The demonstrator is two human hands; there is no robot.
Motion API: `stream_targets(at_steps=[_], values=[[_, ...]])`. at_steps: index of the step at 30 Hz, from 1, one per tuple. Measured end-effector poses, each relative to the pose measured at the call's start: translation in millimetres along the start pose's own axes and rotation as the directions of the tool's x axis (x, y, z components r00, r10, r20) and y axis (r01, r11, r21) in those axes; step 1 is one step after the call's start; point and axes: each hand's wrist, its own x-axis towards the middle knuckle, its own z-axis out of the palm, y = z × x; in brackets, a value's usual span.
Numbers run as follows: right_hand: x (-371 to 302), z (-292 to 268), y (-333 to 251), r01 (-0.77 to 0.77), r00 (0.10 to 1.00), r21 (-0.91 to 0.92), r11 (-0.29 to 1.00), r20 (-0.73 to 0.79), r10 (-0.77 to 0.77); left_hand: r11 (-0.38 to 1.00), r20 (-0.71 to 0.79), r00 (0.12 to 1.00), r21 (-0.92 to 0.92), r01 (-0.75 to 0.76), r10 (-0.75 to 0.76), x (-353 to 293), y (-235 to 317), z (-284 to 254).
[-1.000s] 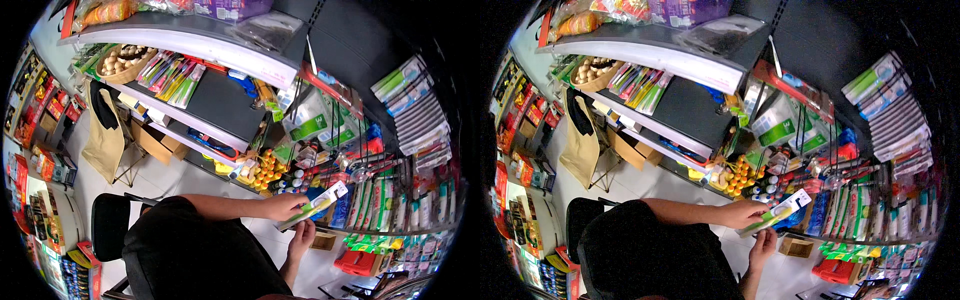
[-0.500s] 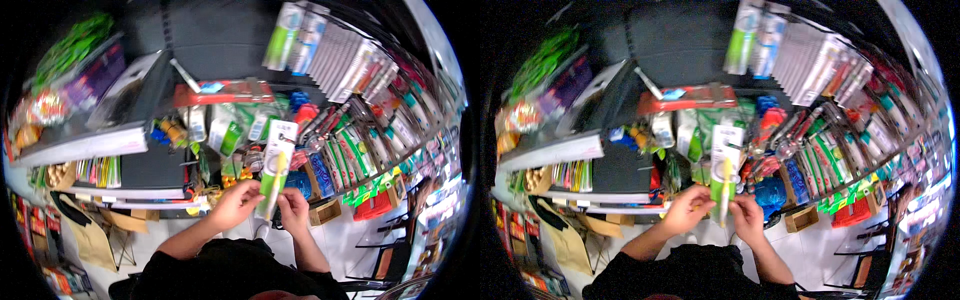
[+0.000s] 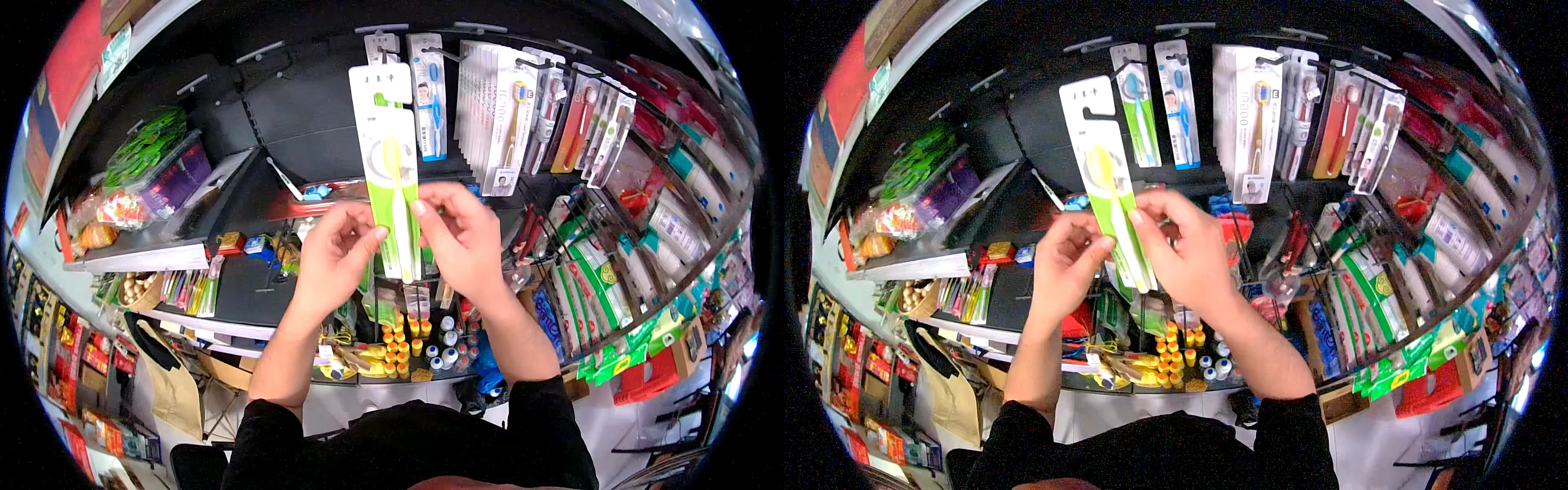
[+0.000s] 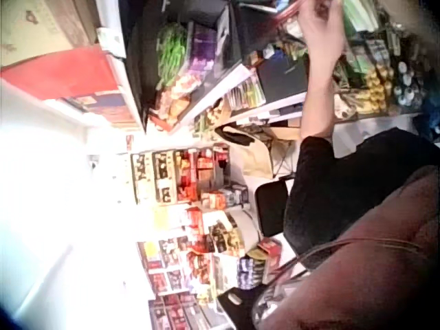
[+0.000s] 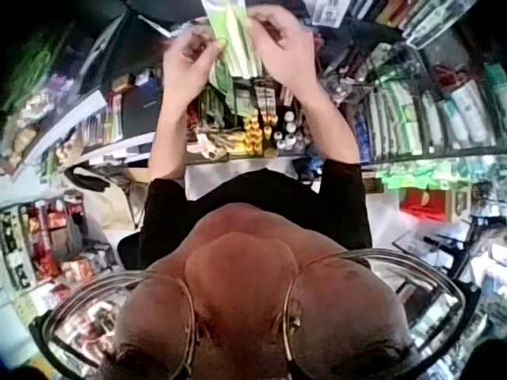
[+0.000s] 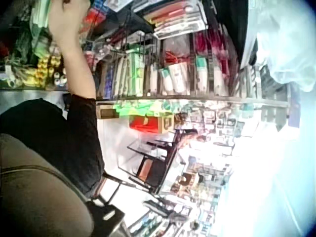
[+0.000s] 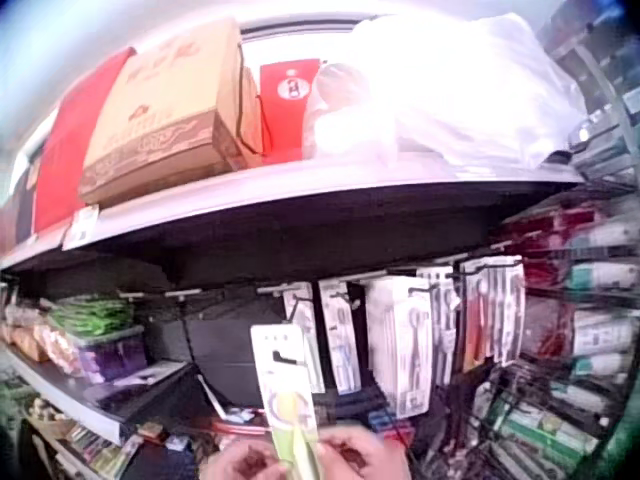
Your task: The person picks up a packaged toothbrush from a shelf, wipes the exterior of the plastic packaging with a blue cloth, and then returns the item to the shelf before repeating the process with another packaged toothbrush.
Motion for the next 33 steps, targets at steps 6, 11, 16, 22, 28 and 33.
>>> stream_targets(at_steps=[6, 11, 16, 22, 28, 33], values=[[24, -36, -1, 0.011, 0.999, 0.077, 0.997, 0.035, -0.014, 1.000, -0.063, 0.998, 0.021, -0.019, 0.020, 16, 14, 37], [28, -48, 3, 0.025, 0.999, 0.101, 0.995, 0.030, -0.029, 0.999, -0.076, 0.997, 0.045, -0.003, 0.007, 19, 15, 53], [39, -50, 7, 0.061, 0.998, 0.060, 0.996, 0.011, -0.061, 0.997, -0.115, 0.993, 0.071, -0.022, 0.030, 27, 15, 56], [43, -48, 16, 0.073, 0.997, 0.095, 0.993, -0.020, -0.071, 0.994, -0.107, 0.994, 0.108, 0.016, -0.004, 31, 15, 56], [76, -61, 46, 0.079, 0.993, -0.170, 0.982, -0.074, -0.093, 0.990, -0.151, 0.987, 0.127, 0.068, -0.049, 72, -9, 66], [54, -75, 44, 0.086, 0.991, -0.272, 0.959, -0.076, -0.111, 0.978, -0.205, 0.979, 0.203, 0.055, -0.013, 110, -46, 59]])
